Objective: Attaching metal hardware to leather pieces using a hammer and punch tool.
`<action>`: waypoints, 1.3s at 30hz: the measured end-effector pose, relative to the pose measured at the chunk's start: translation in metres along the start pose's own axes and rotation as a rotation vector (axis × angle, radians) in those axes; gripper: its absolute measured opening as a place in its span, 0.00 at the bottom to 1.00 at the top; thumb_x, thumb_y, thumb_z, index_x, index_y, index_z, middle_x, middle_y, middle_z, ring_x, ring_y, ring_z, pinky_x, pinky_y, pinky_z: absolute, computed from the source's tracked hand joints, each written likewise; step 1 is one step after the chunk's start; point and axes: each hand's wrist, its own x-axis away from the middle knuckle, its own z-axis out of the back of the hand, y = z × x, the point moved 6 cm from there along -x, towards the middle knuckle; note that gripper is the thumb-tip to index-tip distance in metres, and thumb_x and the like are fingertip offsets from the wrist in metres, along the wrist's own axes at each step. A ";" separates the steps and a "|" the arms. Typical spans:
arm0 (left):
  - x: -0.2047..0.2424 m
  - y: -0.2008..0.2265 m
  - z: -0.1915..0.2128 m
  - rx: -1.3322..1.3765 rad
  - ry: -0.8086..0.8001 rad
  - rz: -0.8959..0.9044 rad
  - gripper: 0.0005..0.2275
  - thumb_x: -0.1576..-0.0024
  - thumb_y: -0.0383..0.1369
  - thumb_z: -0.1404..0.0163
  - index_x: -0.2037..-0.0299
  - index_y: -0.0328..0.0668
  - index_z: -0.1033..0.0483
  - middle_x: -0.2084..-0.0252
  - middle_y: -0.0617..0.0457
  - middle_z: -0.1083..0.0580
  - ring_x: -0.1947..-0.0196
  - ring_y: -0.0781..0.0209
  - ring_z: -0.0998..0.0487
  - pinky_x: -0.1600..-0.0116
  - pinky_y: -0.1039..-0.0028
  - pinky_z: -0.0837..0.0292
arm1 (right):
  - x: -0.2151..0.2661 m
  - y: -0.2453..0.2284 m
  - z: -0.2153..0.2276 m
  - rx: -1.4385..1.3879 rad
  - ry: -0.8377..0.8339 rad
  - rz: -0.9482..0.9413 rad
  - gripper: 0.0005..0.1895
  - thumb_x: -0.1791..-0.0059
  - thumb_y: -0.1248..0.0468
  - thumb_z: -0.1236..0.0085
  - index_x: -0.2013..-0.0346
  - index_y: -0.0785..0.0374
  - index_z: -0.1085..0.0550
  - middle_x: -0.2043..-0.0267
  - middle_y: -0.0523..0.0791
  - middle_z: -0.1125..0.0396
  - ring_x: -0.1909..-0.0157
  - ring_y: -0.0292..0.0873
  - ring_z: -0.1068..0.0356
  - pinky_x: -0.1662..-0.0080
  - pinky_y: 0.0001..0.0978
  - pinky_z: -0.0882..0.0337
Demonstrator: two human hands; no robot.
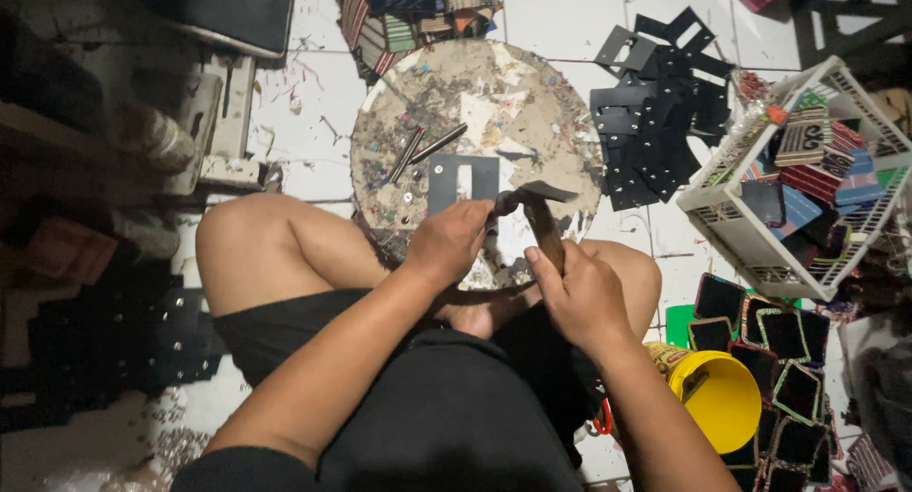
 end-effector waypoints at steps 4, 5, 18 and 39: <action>0.005 0.004 0.001 -0.006 0.064 -0.027 0.10 0.38 0.32 0.53 0.48 0.44 0.26 0.59 0.51 0.24 0.53 0.52 0.19 0.55 0.67 0.20 | 0.002 -0.009 0.010 0.039 -0.011 0.034 0.28 0.45 0.41 0.49 0.69 0.64 0.29 0.77 0.61 0.30 0.64 0.69 0.26 0.61 0.59 0.29; -0.002 0.001 0.003 -0.019 0.069 -0.030 0.10 0.38 0.32 0.53 0.48 0.45 0.26 0.59 0.51 0.24 0.54 0.52 0.19 0.55 0.67 0.20 | -0.002 -0.014 0.016 0.017 0.037 0.081 0.27 0.46 0.43 0.46 0.72 0.65 0.30 0.79 0.60 0.31 0.66 0.69 0.27 0.63 0.59 0.30; 0.007 -0.012 -0.011 0.036 0.047 0.018 0.13 0.42 0.30 0.50 0.47 0.42 0.27 0.58 0.48 0.24 0.55 0.49 0.19 0.54 0.62 0.20 | -0.030 0.034 0.004 -0.277 0.222 -0.031 0.20 0.47 0.45 0.40 0.72 0.56 0.26 0.90 0.45 0.35 0.80 0.45 0.27 0.70 0.37 0.29; -0.009 -0.027 0.008 0.650 0.108 0.444 0.15 0.30 0.39 0.63 0.53 0.30 0.35 0.59 0.36 0.19 0.62 0.45 0.14 0.58 0.64 0.17 | -0.025 0.001 -0.095 0.071 0.459 0.622 0.13 0.47 0.57 0.41 0.51 0.57 0.21 0.45 0.46 0.27 0.40 0.50 0.30 0.39 0.50 0.38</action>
